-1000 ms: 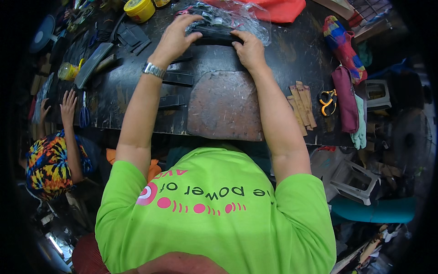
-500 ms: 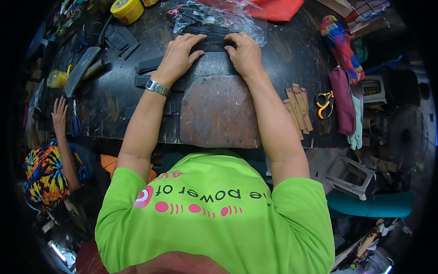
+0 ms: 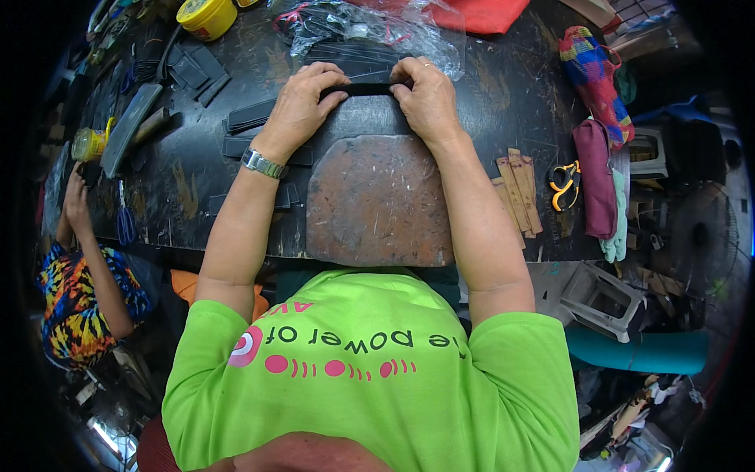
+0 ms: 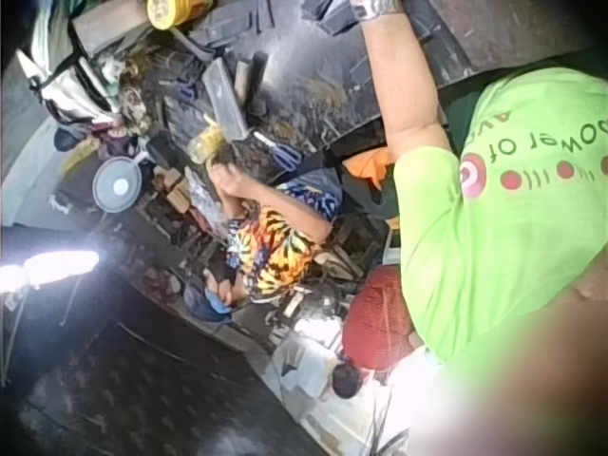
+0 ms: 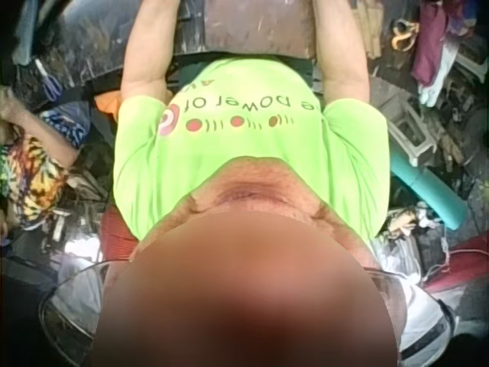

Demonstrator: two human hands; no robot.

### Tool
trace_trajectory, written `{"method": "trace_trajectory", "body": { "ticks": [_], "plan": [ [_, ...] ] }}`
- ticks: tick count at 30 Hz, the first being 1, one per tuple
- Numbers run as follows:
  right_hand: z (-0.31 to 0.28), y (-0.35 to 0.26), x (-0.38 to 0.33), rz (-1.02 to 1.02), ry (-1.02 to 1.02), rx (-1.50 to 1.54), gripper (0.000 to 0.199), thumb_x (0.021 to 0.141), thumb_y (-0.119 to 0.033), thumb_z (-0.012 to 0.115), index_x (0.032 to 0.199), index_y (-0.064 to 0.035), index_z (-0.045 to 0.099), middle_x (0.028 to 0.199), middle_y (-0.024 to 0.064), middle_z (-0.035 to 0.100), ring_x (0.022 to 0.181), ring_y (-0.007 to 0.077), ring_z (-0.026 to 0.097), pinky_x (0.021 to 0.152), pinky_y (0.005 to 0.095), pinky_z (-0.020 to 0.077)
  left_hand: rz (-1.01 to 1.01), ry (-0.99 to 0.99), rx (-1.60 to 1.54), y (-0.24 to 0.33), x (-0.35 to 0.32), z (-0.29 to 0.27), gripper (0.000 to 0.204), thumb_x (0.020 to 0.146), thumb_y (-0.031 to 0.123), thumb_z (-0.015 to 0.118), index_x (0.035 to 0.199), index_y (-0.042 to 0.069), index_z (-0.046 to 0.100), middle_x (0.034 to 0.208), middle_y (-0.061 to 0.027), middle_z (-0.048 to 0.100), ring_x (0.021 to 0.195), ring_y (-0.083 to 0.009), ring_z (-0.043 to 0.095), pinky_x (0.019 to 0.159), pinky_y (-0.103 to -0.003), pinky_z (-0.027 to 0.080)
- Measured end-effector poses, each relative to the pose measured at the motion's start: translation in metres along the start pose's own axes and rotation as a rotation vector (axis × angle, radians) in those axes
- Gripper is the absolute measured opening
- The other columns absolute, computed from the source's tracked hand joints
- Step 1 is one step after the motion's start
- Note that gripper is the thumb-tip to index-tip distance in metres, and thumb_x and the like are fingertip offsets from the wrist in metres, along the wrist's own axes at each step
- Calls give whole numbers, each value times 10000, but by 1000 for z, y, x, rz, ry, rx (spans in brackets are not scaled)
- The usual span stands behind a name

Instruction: The person sorts and stacks small black rectangular pieces on a workbench, then uses a wooden ruler to measure and align them. The person repeatedly picks up, aligns, and stacks the pieces, occasionally adjusting their position with the ruler.

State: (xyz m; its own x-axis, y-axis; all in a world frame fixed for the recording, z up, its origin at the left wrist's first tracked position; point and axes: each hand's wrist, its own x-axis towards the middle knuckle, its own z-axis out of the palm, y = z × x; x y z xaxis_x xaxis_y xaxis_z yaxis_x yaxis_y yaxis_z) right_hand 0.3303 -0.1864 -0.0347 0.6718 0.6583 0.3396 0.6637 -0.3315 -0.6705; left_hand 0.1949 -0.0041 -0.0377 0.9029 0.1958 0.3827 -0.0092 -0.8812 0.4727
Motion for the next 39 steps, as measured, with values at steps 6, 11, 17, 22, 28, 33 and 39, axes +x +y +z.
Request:
{"method": "trace_trajectory", "body": {
  "ticks": [6,11,17,22,28,33,39],
  "plan": [
    [-5,-6,-1,50,-12,34,167,835,-42,758,995,-23,712,905,66,688,840,161,670,772,291,527,-2,16,-85,6,1,-3,306,863,66,738,1164,110,707,1034,-74,664,1016,-260,654,888,-371,537],
    [-3,-3,2,19,153,164,177,874,-97,764,1032,-20,743,896,35,693,807,111,651,736,267,519,-4,-45,-170,10,1,-6,273,863,78,741,1132,120,722,979,-67,641,936,-243,673,824,-343,554],
    [6,7,6,-6,86,-32,260,832,-78,782,1088,-48,750,894,55,693,760,142,640,714,285,531,63,-46,-76,6,1,-1,201,873,109,734,1074,121,746,1121,-63,659,1099,-252,637,924,-365,512],
    [7,5,5,33,74,-60,305,813,-98,774,1116,-86,740,924,93,700,821,226,676,755,345,541,91,86,56,-3,3,8,161,853,171,749,1006,128,774,1270,-82,664,1275,-267,543,1061,-443,382],
    [9,4,6,-37,90,-169,333,813,-79,788,1141,-82,729,912,69,707,767,178,664,736,307,550,98,16,70,-6,1,8,196,866,135,732,1060,126,756,1310,-44,656,1284,-259,544,1085,-418,386],
    [9,4,5,-76,101,-189,346,812,-82,789,1153,-94,732,893,67,702,754,181,666,738,312,551,117,37,91,-4,2,9,155,889,156,708,1030,143,770,1231,-42,687,1231,-230,567,1042,-417,379],
    [9,3,5,-83,94,-201,314,820,-96,783,1131,-113,749,890,68,704,758,191,676,731,310,551,98,-11,83,-4,0,7,193,880,135,722,1070,125,756,1245,-43,690,1252,-235,572,1072,-417,388]
  ]
}}
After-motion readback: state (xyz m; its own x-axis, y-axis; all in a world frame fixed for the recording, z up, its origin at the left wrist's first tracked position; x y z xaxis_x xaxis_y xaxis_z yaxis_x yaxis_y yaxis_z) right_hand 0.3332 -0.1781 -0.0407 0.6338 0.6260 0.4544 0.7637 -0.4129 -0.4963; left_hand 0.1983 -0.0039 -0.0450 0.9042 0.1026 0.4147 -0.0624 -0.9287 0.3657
